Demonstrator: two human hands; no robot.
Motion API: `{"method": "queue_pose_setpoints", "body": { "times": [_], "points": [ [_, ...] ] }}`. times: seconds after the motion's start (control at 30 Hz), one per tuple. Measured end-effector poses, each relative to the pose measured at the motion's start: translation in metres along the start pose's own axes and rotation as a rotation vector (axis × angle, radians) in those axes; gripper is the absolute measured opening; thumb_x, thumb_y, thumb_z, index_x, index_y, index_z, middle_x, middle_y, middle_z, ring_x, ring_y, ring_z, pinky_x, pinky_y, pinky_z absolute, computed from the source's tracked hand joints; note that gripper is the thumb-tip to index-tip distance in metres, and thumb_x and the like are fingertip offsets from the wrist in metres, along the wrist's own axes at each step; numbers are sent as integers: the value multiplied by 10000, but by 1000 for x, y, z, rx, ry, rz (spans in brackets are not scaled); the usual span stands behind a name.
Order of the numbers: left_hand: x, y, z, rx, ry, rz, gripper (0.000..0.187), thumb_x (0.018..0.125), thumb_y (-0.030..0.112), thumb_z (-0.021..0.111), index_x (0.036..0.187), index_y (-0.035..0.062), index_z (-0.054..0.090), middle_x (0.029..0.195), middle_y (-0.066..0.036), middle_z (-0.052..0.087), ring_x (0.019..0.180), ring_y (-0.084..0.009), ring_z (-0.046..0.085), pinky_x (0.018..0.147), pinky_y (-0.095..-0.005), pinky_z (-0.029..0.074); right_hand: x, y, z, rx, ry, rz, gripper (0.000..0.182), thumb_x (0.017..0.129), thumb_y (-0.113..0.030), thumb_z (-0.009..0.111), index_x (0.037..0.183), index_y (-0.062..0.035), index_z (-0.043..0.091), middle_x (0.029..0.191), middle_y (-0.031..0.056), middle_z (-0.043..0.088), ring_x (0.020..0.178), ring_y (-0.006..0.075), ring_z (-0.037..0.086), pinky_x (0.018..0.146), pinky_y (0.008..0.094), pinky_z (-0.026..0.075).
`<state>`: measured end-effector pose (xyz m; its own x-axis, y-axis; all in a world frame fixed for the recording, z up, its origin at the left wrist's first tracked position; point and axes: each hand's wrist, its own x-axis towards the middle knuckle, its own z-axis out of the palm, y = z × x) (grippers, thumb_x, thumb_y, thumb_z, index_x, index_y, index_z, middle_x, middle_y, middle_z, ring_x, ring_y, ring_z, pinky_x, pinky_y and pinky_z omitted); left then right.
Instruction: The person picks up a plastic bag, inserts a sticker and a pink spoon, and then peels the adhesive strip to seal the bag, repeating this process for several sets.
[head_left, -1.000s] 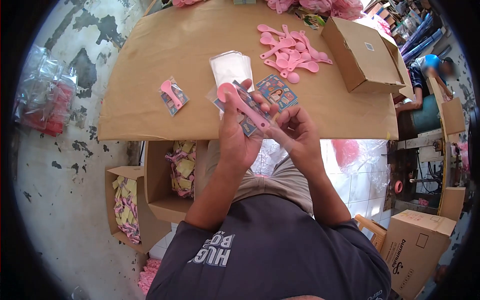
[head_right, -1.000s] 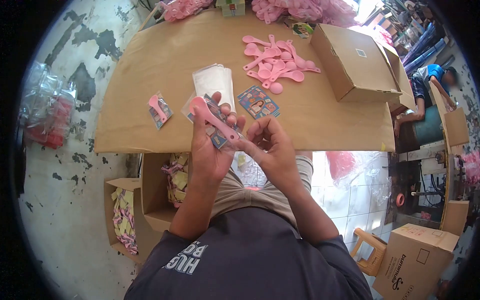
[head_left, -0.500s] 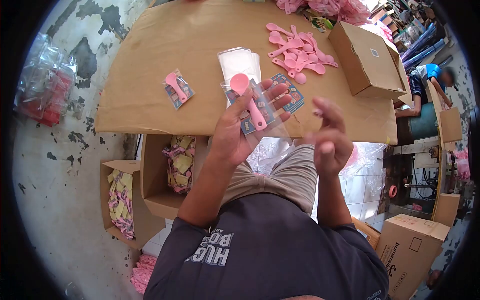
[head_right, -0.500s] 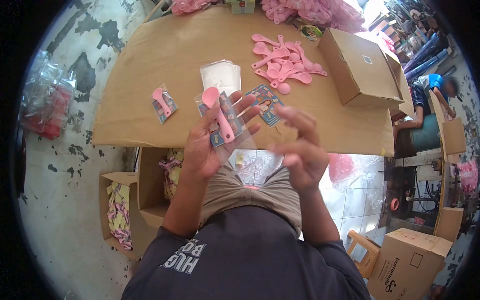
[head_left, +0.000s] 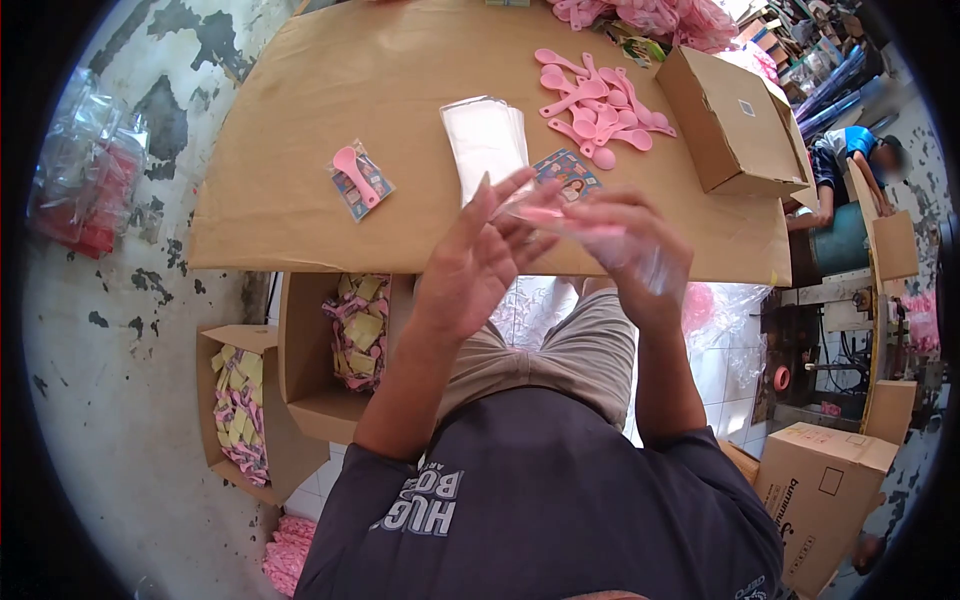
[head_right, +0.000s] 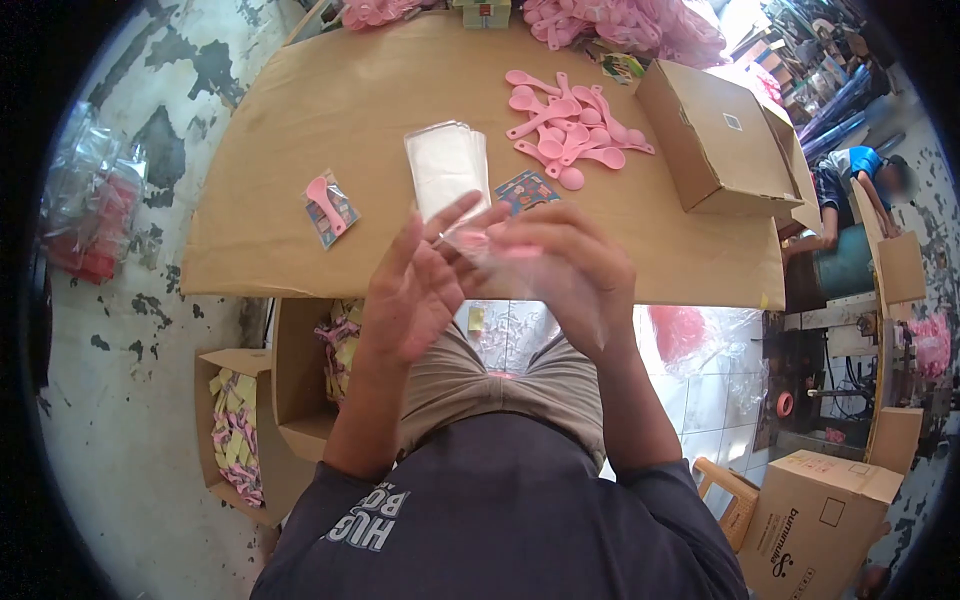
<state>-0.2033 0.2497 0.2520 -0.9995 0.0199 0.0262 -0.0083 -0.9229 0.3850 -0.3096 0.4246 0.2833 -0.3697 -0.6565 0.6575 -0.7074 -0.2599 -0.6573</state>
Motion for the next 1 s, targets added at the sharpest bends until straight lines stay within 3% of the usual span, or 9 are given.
{"method": "queue_pose_setpoints", "body": {
  "times": [0.07,0.2,0.23,0.37,0.47,0.53,0.77,0.83,1.0],
  "points": [
    [0,0,7,355,33,223,721,1066,462,515,1544,-31,295,1516,-215,484,1422,-266,465,1188,-429,366,-7,-9,8,251,280,287,380,860,-19,776,1232,-19,698,1226,117,696,1158,208,633,1027,367,479],
    [0,-4,21,665,1,202,564,1013,207,673,1476,-29,456,1344,-185,648,1202,-172,637,1025,-330,518,-10,-20,5,336,155,573,637,915,-56,765,1473,-8,461,971,64,706,979,87,640,848,257,495],
    [-1,-6,26,719,75,212,485,983,97,698,1421,-28,532,1200,-157,725,1055,-142,697,884,-267,573,-12,-13,7,303,126,535,704,914,-65,768,1511,-25,397,911,39,700,857,70,636,766,237,481],
    [4,-19,26,763,180,274,423,992,114,690,1369,-40,577,1128,-147,749,987,-141,714,829,-258,583,-22,-10,4,411,213,641,643,916,-69,766,1476,-35,453,888,37,699,825,76,629,740,253,495],
    [4,-28,39,857,264,322,388,995,95,680,1360,-12,602,1045,-128,766,873,-107,712,741,-234,577,-27,0,0,-26,408,493,537,895,-61,772,1389,-45,562,971,82,705,869,134,640,723,292,510],
    [4,-32,43,1036,299,316,427,994,76,674,1411,34,590,953,-87,771,769,-47,661,663,-207,530,-22,-1,-6,-468,478,109,389,852,-43,780,1229,-63,688,1089,100,691,961,214,637,762,338,519],
    [8,-46,34,1278,195,358,571,982,30,674,1521,45,486,948,-71,748,846,-48,649,706,-206,515,-6,0,-12,-704,442,-69,290,761,-19,795,1040,-91,762,1160,54,682,1016,258,600,832,374,504],
    [10,-55,33,1241,212,439,594,936,51,699,1504,125,541,648,14,564,623,-19,434,603,-202,407,-6,5,-11,-711,469,-114,295,747,-18,799,1032,-84,761,1134,52,690,987,254,601,825,374,506],
    [4,-46,45,1496,170,392,604,930,66,707,1506,130,538,638,-15,548,628,-44,411,622,-217,411,-8,4,-18,-682,430,-106,253,749,10,788,989,-55,740,1113,69,697,974,261,627,827,367,517]
  ]
}}
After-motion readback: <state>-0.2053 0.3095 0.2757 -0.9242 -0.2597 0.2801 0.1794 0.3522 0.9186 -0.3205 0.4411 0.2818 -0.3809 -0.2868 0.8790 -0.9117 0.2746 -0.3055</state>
